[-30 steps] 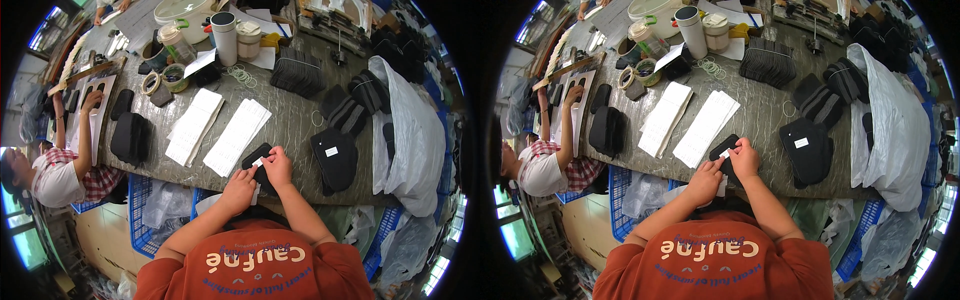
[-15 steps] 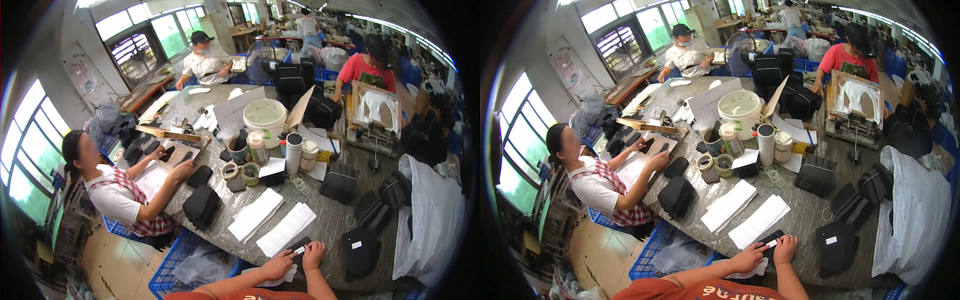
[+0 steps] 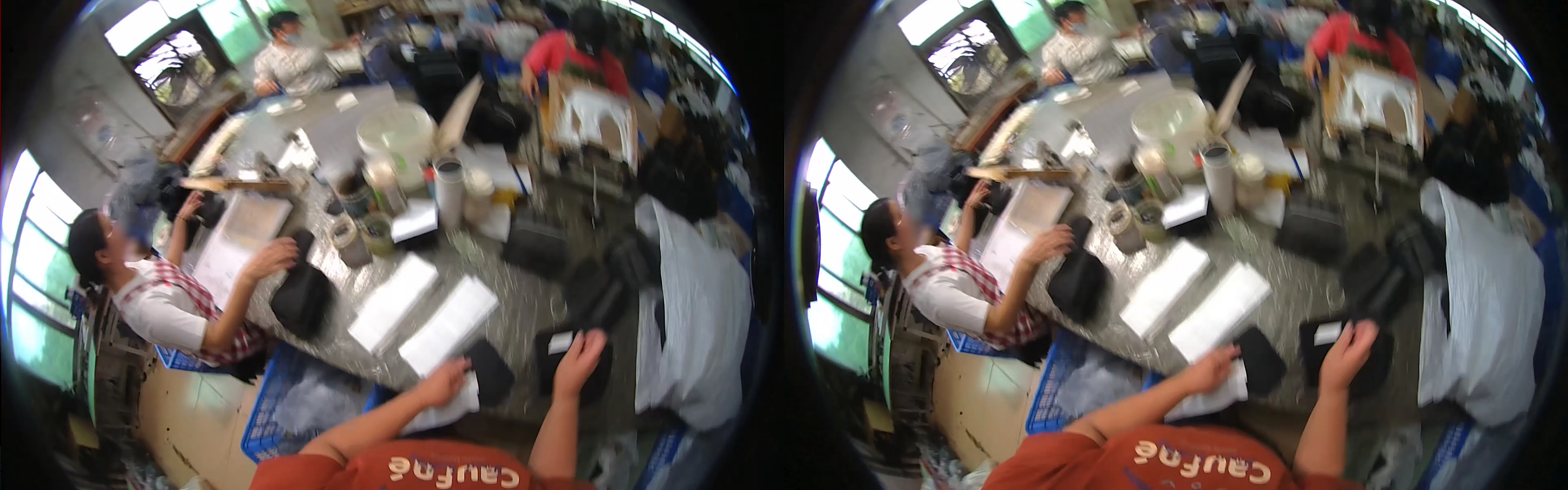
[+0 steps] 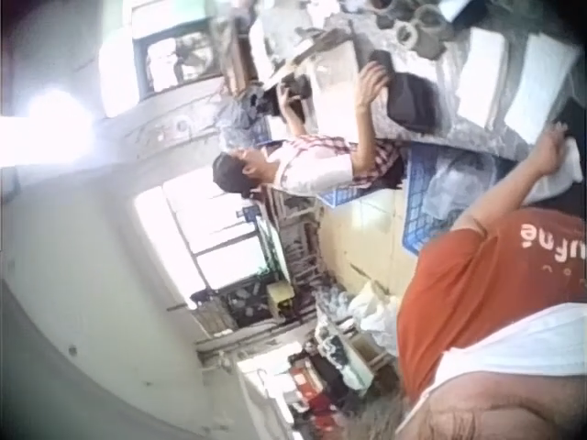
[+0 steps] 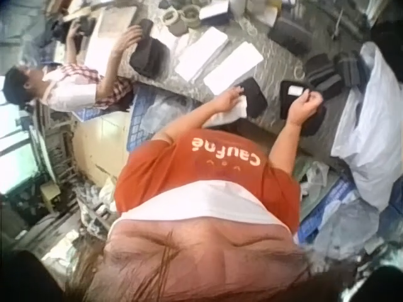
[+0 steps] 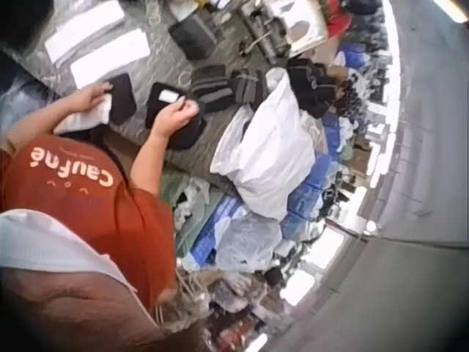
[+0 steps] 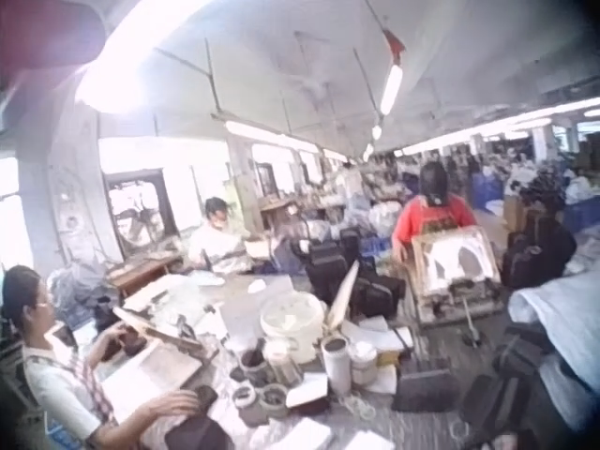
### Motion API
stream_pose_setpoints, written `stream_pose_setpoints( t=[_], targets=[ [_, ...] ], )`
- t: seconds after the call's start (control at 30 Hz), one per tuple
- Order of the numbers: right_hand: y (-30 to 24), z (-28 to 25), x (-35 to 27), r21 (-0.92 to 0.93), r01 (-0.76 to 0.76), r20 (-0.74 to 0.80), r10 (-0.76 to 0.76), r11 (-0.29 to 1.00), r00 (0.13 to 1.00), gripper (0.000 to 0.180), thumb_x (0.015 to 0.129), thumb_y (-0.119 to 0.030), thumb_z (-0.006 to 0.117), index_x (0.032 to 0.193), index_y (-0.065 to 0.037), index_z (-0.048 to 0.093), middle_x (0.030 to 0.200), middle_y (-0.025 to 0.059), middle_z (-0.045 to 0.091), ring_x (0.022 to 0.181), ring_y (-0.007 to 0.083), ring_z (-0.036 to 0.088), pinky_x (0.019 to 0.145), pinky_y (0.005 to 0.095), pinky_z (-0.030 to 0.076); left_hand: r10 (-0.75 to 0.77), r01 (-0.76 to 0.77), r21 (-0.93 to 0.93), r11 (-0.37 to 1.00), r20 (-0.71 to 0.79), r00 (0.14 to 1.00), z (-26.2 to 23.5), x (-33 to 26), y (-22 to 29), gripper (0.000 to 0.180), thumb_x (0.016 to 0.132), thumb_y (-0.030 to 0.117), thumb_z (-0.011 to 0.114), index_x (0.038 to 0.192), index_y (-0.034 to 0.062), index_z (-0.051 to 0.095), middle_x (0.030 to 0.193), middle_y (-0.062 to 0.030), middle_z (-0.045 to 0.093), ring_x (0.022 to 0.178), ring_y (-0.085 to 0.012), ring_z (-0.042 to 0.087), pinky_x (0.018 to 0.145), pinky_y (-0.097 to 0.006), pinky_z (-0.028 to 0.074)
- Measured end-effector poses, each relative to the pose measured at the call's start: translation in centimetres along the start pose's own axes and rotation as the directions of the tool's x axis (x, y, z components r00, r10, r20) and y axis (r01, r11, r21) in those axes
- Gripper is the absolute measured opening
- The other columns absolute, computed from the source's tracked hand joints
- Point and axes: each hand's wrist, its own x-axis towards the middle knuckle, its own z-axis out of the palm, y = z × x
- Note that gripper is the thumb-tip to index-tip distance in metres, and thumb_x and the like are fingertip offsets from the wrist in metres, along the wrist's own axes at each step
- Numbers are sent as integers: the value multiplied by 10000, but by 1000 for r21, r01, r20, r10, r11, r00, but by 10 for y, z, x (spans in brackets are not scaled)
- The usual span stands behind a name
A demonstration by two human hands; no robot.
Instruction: The recorder is picking up small white labels and adhering them to black shoe components at a workstation.
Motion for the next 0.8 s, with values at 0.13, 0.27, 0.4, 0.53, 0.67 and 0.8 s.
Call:
stream_pose_setpoints(
  t=[0.13, 0.27, 0.4, 0.53, 0.67, 0.8],
  targets=[
    [-4, -21, 48, -599, 347, 93, -368, 721, 925, 281, 788, -103, 654, 1054, -55, 576, 975, 134, 599, 961, 304, 550, 854, 400, 415, -279, 279, -6, 960, -59, 958, -32, 21, 29, 261, 886, 220, 534, 911, -14, 647, 738, -196, 631, 700, -278, 599, 689, -373, 476],
    [-36, 21, -21, -52, 74, 551, -33, 996, 834, 98, 764, -37, 625, 858, -37, 596, 857, 110, 561, 832, 273, 539, 780, 353, 431, -173, 162, -69, 984, -215, 961, -44, 27, 53, 204, 863, 186, 612, 865, -14, 649, 879, -129, 634, 860, -227, 589, 780, -320, 464],
    [-16, 51, -86, 65, -496, 763, 277, 866, 584, 57, 779, -3, 621, 822, -17, 585, 858, 89, 546, 771, 200, 545, 690, 290, 444, -80, 66, -68, 995, -225, 971, -32, 20, 50, 194, 852, 179, 618, 851, -12, 651, 863, -127, 641, 854, -229, 582, 770, -322, 463],
    [-24, 50, -94, 181, -260, 735, 45, 949, 676, 58, 779, 19, 632, 766, -16, 587, 836, 48, 541, 700, 126, 522, 626, 252, 438, -143, 160, 49, 986, -249, 958, -34, 6, 51, 181, 835, 164, 617, 846, -14, 650, 825, -149, 641, 836, -260, 583, 753, -337, 465],
    [-22, 52, -85, 205, -388, 736, 120, 899, 666, 54, 771, 9, 648, 779, -11, 598, 806, 16, 545, 665, 87, 500, 594, 234, 425, -302, 361, 135, 923, -327, 895, -35, -8, 40, 171, 829, 149, 607, 822, -18, 641, 785, -170, 623, 818, -292, 580, 728, -364, 463],
    [-3, 64, -86, 56, -477, 831, 224, 877, 509, 80, 769, -10, 658, 834, 7, 615, 824, 29, 554, 655, 98, 504, 599, 236, 432, -83, 143, 202, 969, -280, 957, -35, -16, 44, 157, 829, 121, 594, 772, -25, 609, 743, -183, 590, 776, -333, 561, 691, -404, 450]
  ],
)
